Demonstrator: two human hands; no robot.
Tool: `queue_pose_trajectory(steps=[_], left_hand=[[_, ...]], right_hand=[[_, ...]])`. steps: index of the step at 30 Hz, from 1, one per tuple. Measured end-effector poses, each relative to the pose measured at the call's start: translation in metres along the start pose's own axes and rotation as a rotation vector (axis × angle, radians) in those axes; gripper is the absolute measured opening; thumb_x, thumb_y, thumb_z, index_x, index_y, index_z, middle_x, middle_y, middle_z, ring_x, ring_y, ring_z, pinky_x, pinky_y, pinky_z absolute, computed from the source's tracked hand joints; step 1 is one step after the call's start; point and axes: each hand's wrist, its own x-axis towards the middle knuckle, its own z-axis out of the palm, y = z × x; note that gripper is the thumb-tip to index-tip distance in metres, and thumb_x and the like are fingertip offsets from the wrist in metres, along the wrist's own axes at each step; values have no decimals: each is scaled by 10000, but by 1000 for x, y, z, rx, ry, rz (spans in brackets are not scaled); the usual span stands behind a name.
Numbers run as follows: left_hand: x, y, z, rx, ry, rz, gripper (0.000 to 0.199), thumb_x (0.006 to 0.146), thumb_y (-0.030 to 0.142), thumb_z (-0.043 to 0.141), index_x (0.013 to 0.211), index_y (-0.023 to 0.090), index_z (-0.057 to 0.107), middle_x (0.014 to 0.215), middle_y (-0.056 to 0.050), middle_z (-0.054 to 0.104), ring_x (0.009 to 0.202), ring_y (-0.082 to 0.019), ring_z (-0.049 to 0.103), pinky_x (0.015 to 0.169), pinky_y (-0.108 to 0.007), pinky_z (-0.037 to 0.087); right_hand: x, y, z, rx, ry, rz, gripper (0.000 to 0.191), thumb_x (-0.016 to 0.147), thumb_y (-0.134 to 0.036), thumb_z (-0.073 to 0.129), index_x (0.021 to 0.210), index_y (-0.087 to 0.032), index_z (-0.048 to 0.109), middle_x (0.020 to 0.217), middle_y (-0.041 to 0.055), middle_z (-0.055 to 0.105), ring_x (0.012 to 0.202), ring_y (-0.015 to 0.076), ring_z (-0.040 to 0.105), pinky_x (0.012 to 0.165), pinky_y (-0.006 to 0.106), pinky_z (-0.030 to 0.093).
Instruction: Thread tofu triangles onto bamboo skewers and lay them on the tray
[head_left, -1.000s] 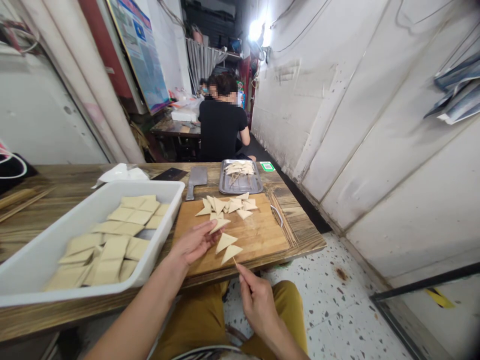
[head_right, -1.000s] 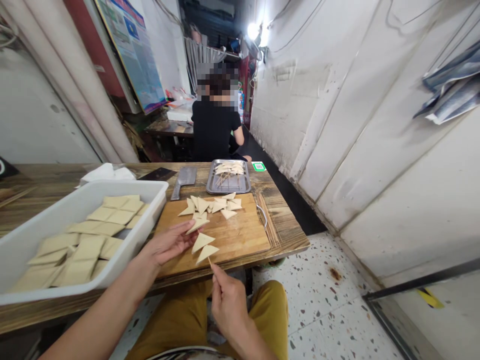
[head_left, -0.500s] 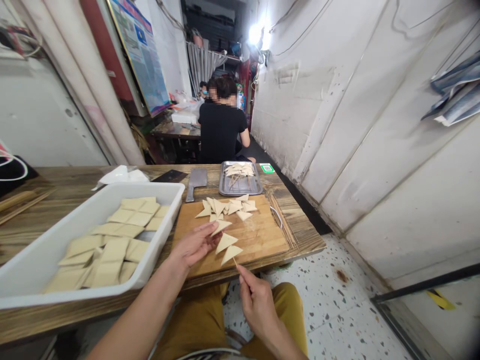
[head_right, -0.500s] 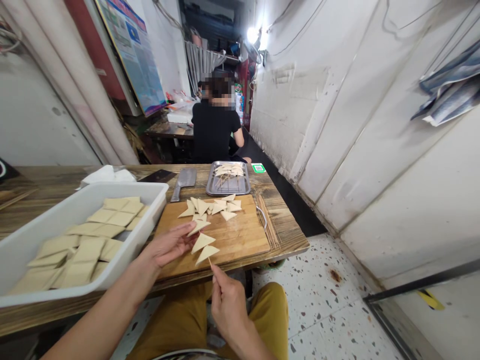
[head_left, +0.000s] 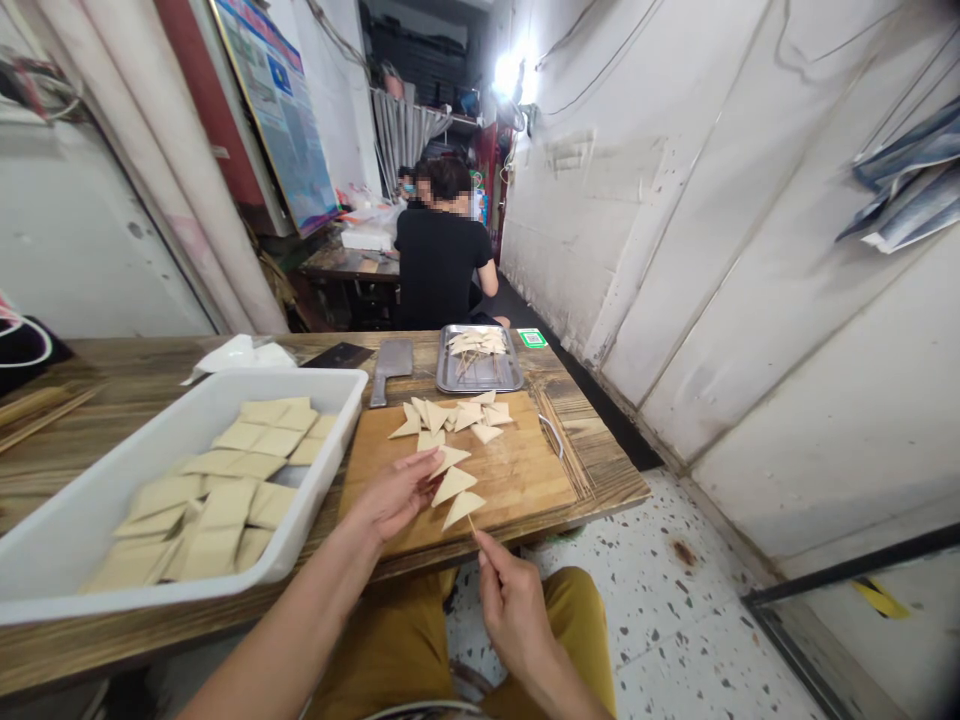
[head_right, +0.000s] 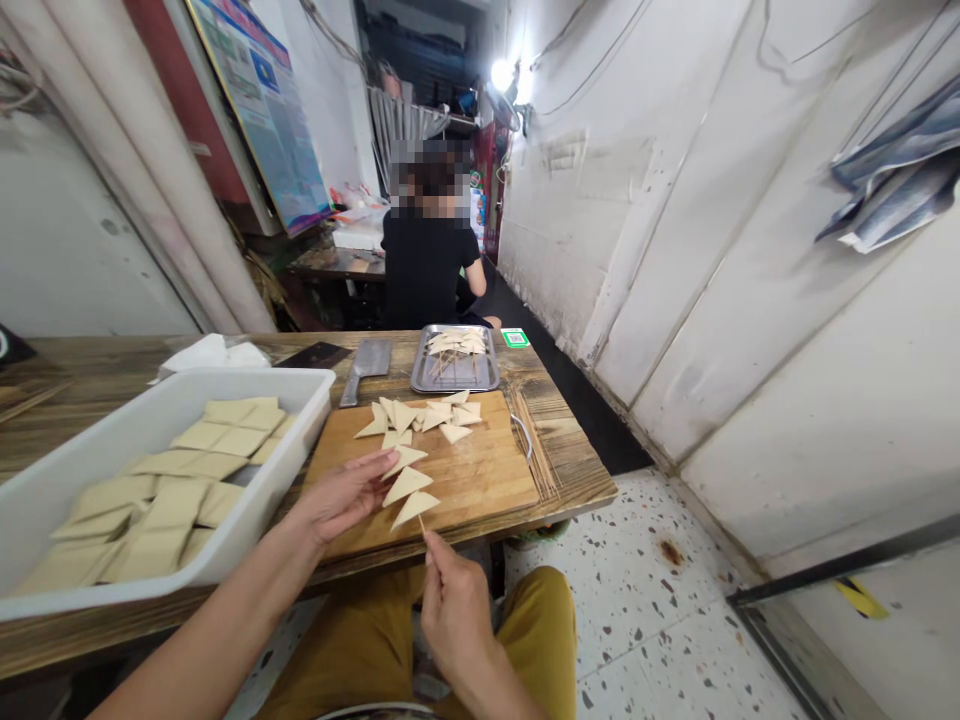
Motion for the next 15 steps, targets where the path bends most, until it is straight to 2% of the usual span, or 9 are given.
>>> queue_pose_trajectory(steps=[4,6,8,10,15], left_hand=[[-2,-3,5,-95,-49,42,248,821,141,602,1066,152,636,953,-83,704,762,-153,675,669,-274,571],[-5,-5,9,-144,-80,10,242,842,218,591,1079,184,622,982,-75,698,796,-161,676,676,-286,569],[-10,-10,12,-142,-75,-54,194,836,248,602,1012,174,636,955,-75,702,777,-157,675,645,-268,562],[-15,-18,15,-113,-42,-101,128,805,208,637,922,153,644,908,-77,708,749,-154,675,625,-254,556],[-20,-37,21,-79,-43,-107,69,768,160,667,786,121,613,843,-124,711,768,-199,684,603,-281,559]], right_hand=[[3,4,3,-14,38,3,364,914,-207,379,1146,-112,643,797,89,725,656,176,688,589,232,538],[5,6,7,-6,86,2,357,920,-221,380,1128,-116,650,770,79,719,617,164,675,558,222,524],[8,7,11,5,130,10,349,925,-240,382,1110,-123,655,746,71,714,588,157,660,539,219,513],[10,7,15,17,160,25,341,932,-258,377,1079,-129,657,728,68,708,574,154,647,525,219,502],[11,4,19,-8,180,32,322,937,-270,364,967,-141,657,704,67,689,579,153,635,539,218,494]])
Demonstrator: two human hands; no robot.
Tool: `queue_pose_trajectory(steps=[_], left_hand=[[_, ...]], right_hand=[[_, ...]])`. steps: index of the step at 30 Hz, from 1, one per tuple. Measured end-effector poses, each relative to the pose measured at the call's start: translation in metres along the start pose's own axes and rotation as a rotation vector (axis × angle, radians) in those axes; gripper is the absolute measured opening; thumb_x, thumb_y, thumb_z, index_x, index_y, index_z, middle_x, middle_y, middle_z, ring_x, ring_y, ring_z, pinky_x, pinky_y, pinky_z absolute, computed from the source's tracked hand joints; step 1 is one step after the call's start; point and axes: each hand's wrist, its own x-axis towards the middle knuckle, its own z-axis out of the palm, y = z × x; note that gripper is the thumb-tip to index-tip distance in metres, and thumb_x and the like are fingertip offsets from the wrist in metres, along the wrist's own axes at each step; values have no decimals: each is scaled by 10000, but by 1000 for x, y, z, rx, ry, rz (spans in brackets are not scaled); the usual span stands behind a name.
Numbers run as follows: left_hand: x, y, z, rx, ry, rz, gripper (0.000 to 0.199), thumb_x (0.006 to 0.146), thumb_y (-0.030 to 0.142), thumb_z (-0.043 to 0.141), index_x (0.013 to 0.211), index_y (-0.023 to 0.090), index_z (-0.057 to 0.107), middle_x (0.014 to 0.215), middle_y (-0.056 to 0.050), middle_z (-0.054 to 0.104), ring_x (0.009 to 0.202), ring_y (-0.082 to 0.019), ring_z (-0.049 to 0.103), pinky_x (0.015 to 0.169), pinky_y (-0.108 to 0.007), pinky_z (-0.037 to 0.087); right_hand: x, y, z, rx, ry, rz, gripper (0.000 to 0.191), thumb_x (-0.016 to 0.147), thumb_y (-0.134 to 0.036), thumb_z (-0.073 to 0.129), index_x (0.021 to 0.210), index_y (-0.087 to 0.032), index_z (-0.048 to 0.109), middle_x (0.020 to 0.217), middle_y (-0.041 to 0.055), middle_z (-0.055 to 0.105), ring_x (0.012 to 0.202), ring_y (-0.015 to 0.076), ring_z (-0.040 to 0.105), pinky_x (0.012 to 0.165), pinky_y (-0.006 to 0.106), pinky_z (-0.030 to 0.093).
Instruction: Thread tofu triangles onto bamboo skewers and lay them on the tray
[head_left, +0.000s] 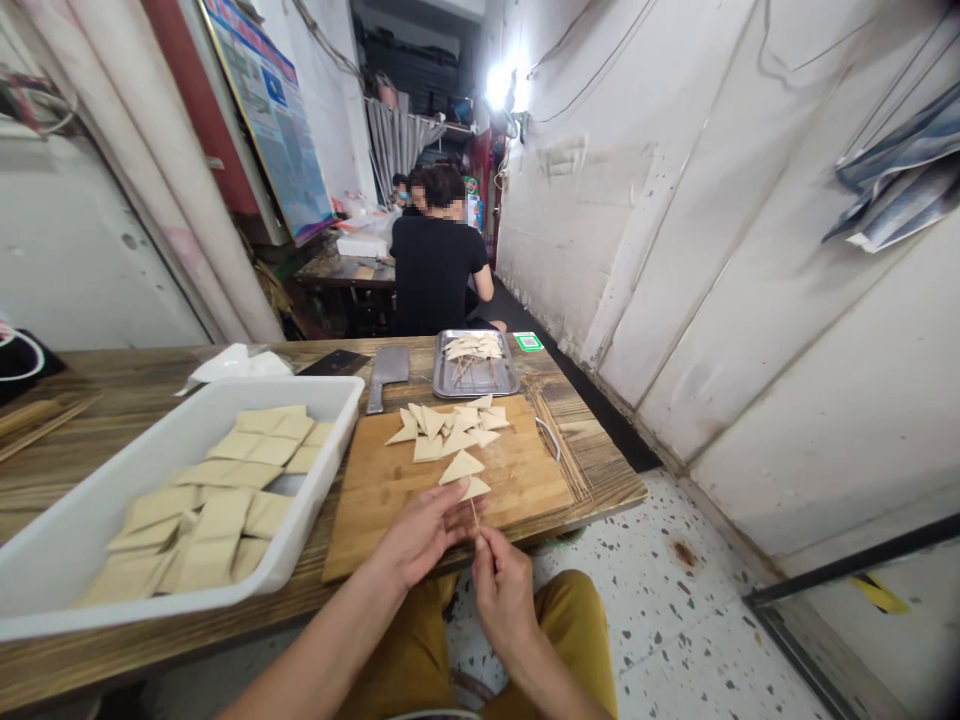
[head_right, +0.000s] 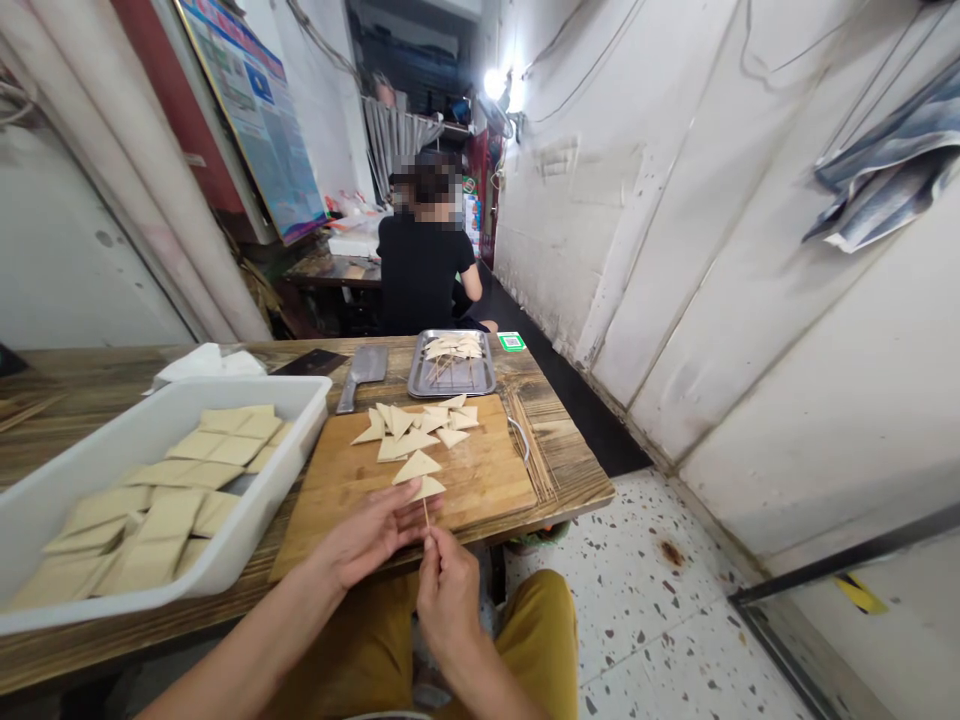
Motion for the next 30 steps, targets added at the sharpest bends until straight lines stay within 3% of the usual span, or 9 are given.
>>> queue_pose_trajectory(steps=[7,16,20,25,30], left_hand=[[4,-7,6,-48,65,44,86,806,153,620,884,117,612,849,-124,713,761,-197,691,580,-284,565],[0,-16,9,-46,15,-2,120,789,202,655,880,134,617,895,-109,704,814,-187,688,583,-235,550],[1,-5,9,-59,12,52,187,797,289,651,929,159,632,925,-89,702,760,-173,680,595,-272,562],[5,10,9,-46,66,163,75,813,169,622,844,115,664,842,-79,709,749,-140,678,660,-205,545],[7,9,10,-29,79,191,135,848,140,562,856,86,686,833,-85,707,722,-133,677,656,-191,540]], right_hand=[[0,-4,-3,-5,-27,-16,332,940,-252,351,985,-145,661,747,70,697,614,156,648,577,217,498],[3,-4,-5,26,17,-6,330,950,-273,357,978,-156,664,776,72,704,632,154,653,577,217,504],[1,-3,-8,14,15,-3,322,948,-277,362,964,-154,659,704,55,682,579,147,627,529,214,486],[-6,-5,-5,50,-52,-2,316,944,-269,360,966,-161,656,729,65,688,647,164,655,544,218,497],[-6,-7,-5,48,-72,-10,308,937,-244,362,956,-148,654,733,67,693,646,166,664,571,221,504]])
